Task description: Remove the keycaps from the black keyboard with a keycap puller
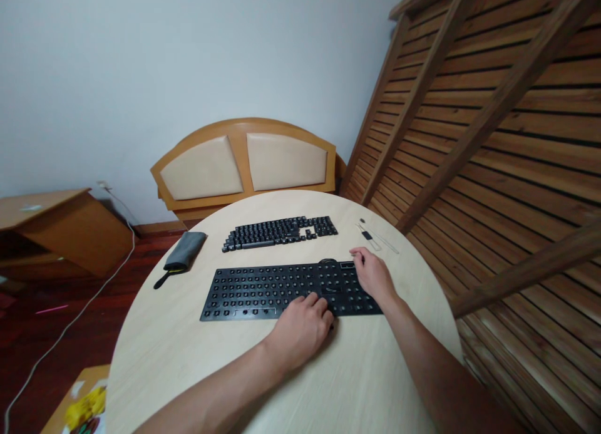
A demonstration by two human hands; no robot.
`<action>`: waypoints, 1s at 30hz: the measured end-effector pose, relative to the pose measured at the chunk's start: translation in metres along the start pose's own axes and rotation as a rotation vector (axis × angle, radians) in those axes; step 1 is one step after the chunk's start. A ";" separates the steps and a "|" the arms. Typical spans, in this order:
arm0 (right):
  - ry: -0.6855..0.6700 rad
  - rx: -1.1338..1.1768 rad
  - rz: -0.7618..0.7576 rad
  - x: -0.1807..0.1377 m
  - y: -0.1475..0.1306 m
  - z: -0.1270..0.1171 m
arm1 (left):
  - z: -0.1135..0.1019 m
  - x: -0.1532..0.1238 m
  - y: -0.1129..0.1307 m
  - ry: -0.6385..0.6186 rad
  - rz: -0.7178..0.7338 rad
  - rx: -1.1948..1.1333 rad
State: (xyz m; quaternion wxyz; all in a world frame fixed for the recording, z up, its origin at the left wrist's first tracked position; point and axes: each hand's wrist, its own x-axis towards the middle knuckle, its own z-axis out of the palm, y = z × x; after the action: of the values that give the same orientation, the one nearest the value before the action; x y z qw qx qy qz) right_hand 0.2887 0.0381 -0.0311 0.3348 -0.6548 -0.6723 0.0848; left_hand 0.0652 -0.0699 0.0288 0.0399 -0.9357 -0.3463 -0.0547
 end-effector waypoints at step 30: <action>-0.075 0.014 -0.136 0.004 -0.003 -0.010 | -0.010 -0.026 -0.001 -0.144 -0.265 0.044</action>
State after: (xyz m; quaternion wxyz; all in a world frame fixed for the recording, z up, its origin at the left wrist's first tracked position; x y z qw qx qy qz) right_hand 0.2921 0.0379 -0.0204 0.3190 -0.6016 -0.7267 0.0908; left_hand 0.0436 -0.0870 0.0355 0.0281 -0.8822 -0.4698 0.0152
